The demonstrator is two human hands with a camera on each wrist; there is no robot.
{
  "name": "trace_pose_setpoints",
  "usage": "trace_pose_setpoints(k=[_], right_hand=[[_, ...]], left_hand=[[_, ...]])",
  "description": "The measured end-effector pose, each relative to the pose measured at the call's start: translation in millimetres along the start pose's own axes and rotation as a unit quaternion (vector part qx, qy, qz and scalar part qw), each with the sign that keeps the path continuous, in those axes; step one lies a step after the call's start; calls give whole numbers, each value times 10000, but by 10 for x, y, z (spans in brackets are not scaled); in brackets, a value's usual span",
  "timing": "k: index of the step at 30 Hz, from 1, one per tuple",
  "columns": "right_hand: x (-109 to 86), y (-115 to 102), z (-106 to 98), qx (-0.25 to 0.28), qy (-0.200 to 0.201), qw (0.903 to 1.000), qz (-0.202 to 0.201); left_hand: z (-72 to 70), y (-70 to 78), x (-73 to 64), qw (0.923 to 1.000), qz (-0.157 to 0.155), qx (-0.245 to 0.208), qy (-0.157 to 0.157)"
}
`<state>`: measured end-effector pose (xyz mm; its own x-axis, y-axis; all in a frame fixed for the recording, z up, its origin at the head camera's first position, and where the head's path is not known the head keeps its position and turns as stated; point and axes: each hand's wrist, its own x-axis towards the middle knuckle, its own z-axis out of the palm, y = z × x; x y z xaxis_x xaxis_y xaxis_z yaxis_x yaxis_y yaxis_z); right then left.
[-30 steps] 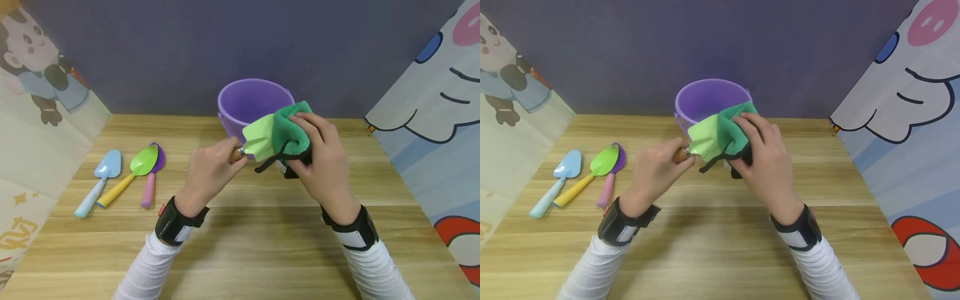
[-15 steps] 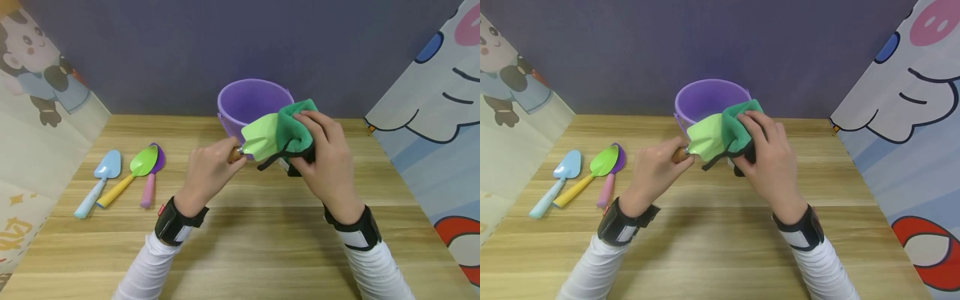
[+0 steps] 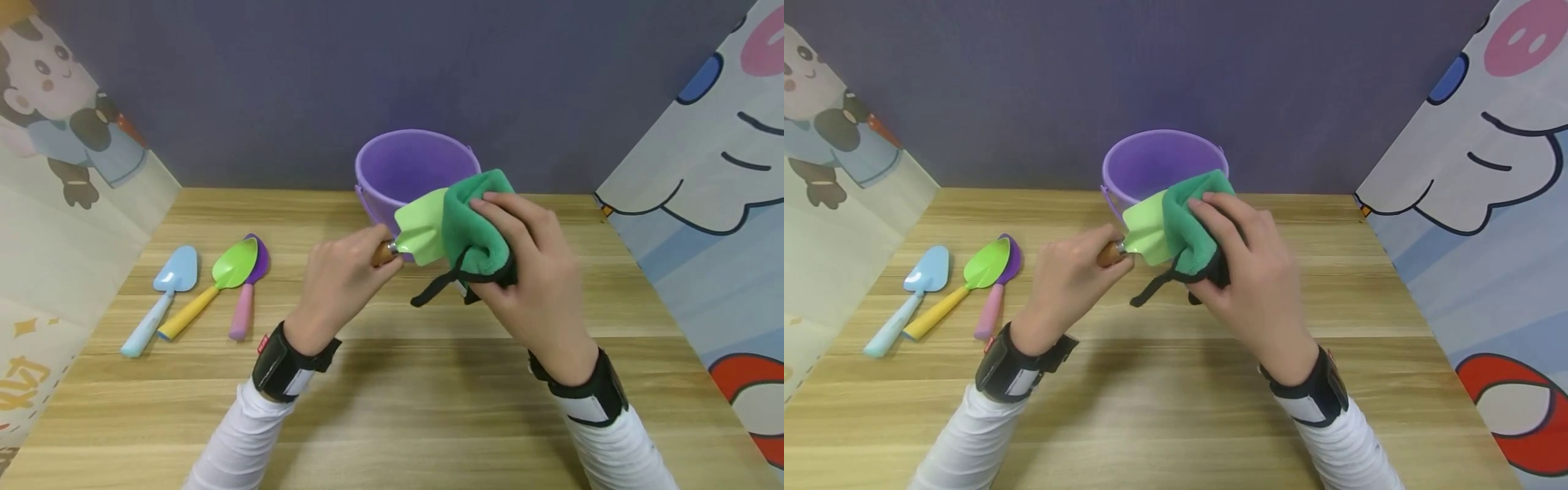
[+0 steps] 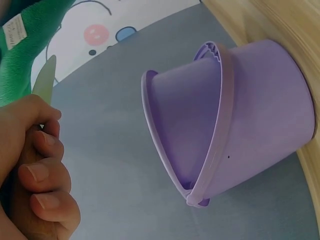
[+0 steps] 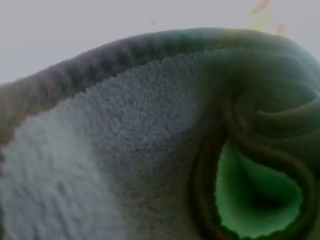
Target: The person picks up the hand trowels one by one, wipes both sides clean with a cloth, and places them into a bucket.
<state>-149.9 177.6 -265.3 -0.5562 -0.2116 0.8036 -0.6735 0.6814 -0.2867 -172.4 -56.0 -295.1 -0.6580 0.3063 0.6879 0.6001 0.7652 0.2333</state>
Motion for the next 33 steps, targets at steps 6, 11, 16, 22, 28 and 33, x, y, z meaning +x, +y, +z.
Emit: trace_pose_setpoints(k=[6, 11, 16, 22, 28, 33], right_hand=[[-41, -80, 67, 176, -208, 9989, -378], [-89, -133, 151, 225, -457, 9954, -813], [-124, -188, 223, 365, -695, 9915, -1038], [-134, -210, 275, 476, -773, 9902, -1057], [-141, -220, 298, 428, -901, 9910, -896], [-144, -211, 312, 337, -1009, 9911, -803]], left_hand=[[-1, 4, 2, 10000, -7, 43, -20], [3, 8, -1, 9999, 66, 157, -12], [4, 9, -10, 9997, 90, 211, -15], [4, 9, -13, 9997, 129, 228, -2], [-9, 18, -15, 9996, 160, 240, -29], [-7, 10, -20, 9995, 199, 260, -11]])
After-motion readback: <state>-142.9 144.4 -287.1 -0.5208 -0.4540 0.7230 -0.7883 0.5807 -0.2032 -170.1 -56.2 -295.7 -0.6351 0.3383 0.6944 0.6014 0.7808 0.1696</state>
